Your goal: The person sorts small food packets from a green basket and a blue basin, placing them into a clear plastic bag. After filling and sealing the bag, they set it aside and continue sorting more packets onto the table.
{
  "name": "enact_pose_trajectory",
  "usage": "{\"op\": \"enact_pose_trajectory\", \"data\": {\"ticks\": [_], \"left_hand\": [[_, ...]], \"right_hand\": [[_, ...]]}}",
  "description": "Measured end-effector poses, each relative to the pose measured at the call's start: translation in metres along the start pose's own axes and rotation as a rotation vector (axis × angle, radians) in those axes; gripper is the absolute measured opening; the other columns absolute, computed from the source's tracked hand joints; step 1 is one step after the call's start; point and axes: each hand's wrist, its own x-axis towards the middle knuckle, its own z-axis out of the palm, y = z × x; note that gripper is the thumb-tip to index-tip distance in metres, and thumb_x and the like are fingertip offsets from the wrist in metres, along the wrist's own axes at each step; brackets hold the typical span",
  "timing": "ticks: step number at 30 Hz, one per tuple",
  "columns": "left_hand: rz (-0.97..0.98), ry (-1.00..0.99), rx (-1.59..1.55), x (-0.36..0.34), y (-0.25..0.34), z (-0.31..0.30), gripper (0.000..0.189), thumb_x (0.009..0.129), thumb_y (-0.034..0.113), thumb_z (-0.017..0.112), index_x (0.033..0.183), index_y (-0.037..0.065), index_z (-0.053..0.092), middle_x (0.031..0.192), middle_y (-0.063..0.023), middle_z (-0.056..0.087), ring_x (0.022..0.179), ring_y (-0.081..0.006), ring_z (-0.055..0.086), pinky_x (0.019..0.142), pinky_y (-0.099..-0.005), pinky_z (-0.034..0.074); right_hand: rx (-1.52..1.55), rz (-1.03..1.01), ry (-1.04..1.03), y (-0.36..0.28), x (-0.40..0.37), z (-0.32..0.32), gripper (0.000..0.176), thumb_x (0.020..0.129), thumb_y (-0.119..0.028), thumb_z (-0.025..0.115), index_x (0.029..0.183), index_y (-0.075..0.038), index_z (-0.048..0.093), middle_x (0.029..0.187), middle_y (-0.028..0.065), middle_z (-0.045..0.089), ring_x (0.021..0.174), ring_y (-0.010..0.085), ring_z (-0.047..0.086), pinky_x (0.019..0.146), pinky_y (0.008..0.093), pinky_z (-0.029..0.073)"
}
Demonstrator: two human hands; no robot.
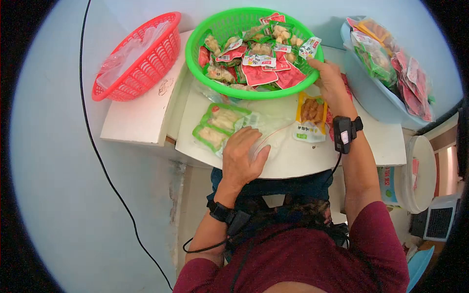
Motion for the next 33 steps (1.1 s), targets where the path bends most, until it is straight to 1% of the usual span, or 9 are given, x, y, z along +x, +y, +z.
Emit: {"op": "enact_pose_trajectory", "data": {"ticks": [1,8,11,14,17,20,23,28,33], "left_hand": [[-0.004,-0.005,-0.005,0.0,0.0,0.0,0.029,0.078,0.016,0.068,0.102,0.0,0.067,0.109,-0.0203,0.067,0.108,-0.038,0.061,0.096,-0.0439,0.046],[-0.009,0.034,-0.025,-0.002,0.0,0.001,0.039,0.086,0.029,0.066,0.106,-0.005,0.064,0.107,-0.0231,0.065,0.106,-0.0413,0.06,0.096,-0.0429,0.045],[-0.006,0.06,0.031,0.0,0.003,0.001,0.041,0.09,0.033,0.063,0.105,-0.005,0.065,0.106,-0.0212,0.067,0.106,-0.0348,0.062,0.096,-0.042,0.045],[-0.529,0.217,-0.25,0.01,0.019,-0.008,0.046,0.092,0.036,0.062,0.116,-0.003,0.06,0.117,-0.0186,0.064,0.11,-0.0308,0.061,0.097,-0.0433,0.045],[-0.705,0.317,-0.589,0.054,0.025,-0.025,0.054,0.093,0.037,0.062,0.131,0.0,0.049,0.131,-0.0168,0.054,0.117,-0.0314,0.054,0.1,-0.0458,0.043],[-0.892,0.122,-0.818,0.089,0.004,-0.042,0.062,0.093,0.035,0.062,0.14,0.003,0.038,0.138,-0.0251,0.044,0.121,-0.0368,0.051,0.099,-0.0464,0.046],[-1.173,0.18,-1.132,0.12,0.0,-0.039,0.058,0.092,0.028,0.065,0.138,0.004,0.039,0.134,-0.0234,0.047,0.121,-0.0387,0.05,0.1,-0.052,0.045],[-1.152,0.011,-1.155,0.134,-0.015,-0.036,0.052,0.088,0.01,0.063,0.133,0.001,0.04,0.129,-0.0242,0.049,0.119,-0.0404,0.051,0.1,-0.0557,0.045],[-1.211,-0.075,-1.16,0.129,-0.032,-0.046,0.049,0.085,-0.002,0.058,0.131,-0.001,0.04,0.133,-0.0251,0.047,0.118,-0.0403,0.053,0.096,-0.0556,0.049]], "right_hand": [[0.126,0.107,-0.135,-0.005,-0.002,0.001,0.051,0.082,-0.018,0.072,0.123,0.006,0.053,0.119,0.0154,0.061,0.102,0.0269,0.062,0.092,0.0353,0.048],[0.1,0.312,-0.223,-0.007,0.0,-0.001,0.037,0.082,-0.02,0.068,0.115,-0.006,0.059,0.105,0.0094,0.064,0.093,0.0228,0.063,0.083,0.0432,0.051],[0.217,0.297,-0.256,-0.005,-0.006,0.0,0.036,0.078,-0.023,0.069,0.111,-0.009,0.061,0.095,0.0062,0.065,0.085,0.0217,0.063,0.075,0.0477,0.052],[0.285,0.276,-0.319,-0.002,-0.002,-0.003,0.039,0.078,-0.025,0.068,0.113,-0.008,0.061,0.098,0.0069,0.064,0.087,0.0217,0.063,0.075,0.0479,0.052],[0.27,0.277,-0.339,-0.012,-0.011,-0.005,0.04,0.078,-0.025,0.068,0.114,-0.008,0.06,0.101,0.0067,0.064,0.089,0.0216,0.062,0.076,0.048,0.052],[0.243,0.307,-0.348,-0.024,-0.016,-0.011,0.042,0.079,-0.022,0.067,0.116,-0.006,0.058,0.105,0.0089,0.063,0.09,0.0241,0.063,0.077,0.0483,0.054],[0.253,0.293,-0.369,-0.017,-0.005,-0.016,0.043,0.081,-0.017,0.065,0.119,-0.001,0.054,0.109,0.0135,0.06,0.092,0.0288,0.065,0.077,0.0479,0.058],[0.305,0.286,-0.323,0.003,0.009,-0.01,0.042,0.077,-0.008,0.063,0.118,0.0,0.054,0.109,0.0126,0.06,0.092,0.0264,0.063,0.072,0.0487,0.057],[0.424,0.155,-0.374,0.022,0.016,-0.009,0.046,0.076,0.002,0.057,0.121,0.0,0.052,0.113,0.012,0.059,0.095,0.0226,0.061,0.079,0.0408,0.055]]}}
